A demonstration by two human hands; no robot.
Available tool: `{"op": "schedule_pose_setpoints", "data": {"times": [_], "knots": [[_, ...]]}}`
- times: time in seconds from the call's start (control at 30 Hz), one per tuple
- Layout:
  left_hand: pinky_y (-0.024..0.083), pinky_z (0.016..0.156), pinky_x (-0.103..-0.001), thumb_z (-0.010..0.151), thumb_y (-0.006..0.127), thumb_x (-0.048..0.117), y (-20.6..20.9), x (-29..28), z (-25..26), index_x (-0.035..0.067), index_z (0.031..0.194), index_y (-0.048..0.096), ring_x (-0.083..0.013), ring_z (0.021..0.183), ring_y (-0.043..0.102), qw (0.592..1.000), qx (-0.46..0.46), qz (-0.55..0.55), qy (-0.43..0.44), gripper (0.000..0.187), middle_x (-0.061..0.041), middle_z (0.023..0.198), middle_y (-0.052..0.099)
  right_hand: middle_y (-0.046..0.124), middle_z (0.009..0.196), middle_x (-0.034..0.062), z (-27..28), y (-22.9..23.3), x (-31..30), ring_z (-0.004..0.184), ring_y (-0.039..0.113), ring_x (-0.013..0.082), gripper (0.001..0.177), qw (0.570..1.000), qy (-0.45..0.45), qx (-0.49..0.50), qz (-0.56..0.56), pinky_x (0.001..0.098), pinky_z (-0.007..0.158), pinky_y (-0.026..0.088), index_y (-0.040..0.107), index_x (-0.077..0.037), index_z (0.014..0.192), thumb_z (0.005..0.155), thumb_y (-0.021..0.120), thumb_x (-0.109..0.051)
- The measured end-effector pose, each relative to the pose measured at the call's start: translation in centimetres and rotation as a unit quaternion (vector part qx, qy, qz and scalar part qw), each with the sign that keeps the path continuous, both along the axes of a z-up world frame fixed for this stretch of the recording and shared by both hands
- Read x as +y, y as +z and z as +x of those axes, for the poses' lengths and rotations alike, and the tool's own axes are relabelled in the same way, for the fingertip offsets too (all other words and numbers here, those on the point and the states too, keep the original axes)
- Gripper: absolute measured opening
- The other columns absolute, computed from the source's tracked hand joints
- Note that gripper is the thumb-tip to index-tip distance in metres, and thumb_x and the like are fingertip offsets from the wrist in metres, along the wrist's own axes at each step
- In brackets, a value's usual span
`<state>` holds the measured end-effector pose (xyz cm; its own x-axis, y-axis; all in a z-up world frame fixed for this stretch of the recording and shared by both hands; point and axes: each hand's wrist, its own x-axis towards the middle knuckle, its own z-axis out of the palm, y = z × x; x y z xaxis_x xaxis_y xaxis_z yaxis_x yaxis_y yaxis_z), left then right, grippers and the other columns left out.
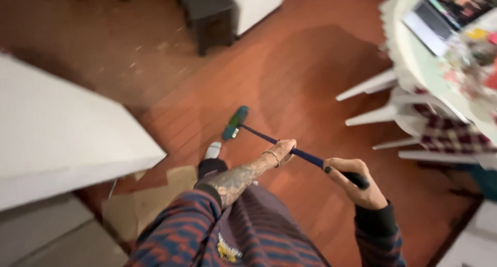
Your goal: The person sweeps a wooden floor using a blue broom, moving back and forth across the room and around a round table. The person navigates around furniture and a cardboard piece on the floor while sweeping debris toward a central area.
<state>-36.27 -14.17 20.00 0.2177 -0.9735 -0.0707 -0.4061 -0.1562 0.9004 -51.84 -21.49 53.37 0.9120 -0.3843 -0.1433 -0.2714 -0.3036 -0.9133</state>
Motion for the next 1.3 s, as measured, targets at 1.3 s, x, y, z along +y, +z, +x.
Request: {"op": "schedule_pose_setpoints", "data": {"times": [1.3], "knots": [[0.057,0.097,-0.051,0.084,0.055,-0.008,-9.0,15.5,5.6,0.001,0.113,0.067,-0.0459,0.109,0.065,0.989,-0.126,-0.025,-0.072,0.033,-0.029,0.103,0.069,0.075,0.094,0.0243,0.2,-7.9,11.8,0.09,0.062,0.0196,0.024,0.988,-0.019,-0.116,0.096,0.0456,0.082,0.055,0.075,0.006,0.095,0.096,0.065,-0.016]]}}
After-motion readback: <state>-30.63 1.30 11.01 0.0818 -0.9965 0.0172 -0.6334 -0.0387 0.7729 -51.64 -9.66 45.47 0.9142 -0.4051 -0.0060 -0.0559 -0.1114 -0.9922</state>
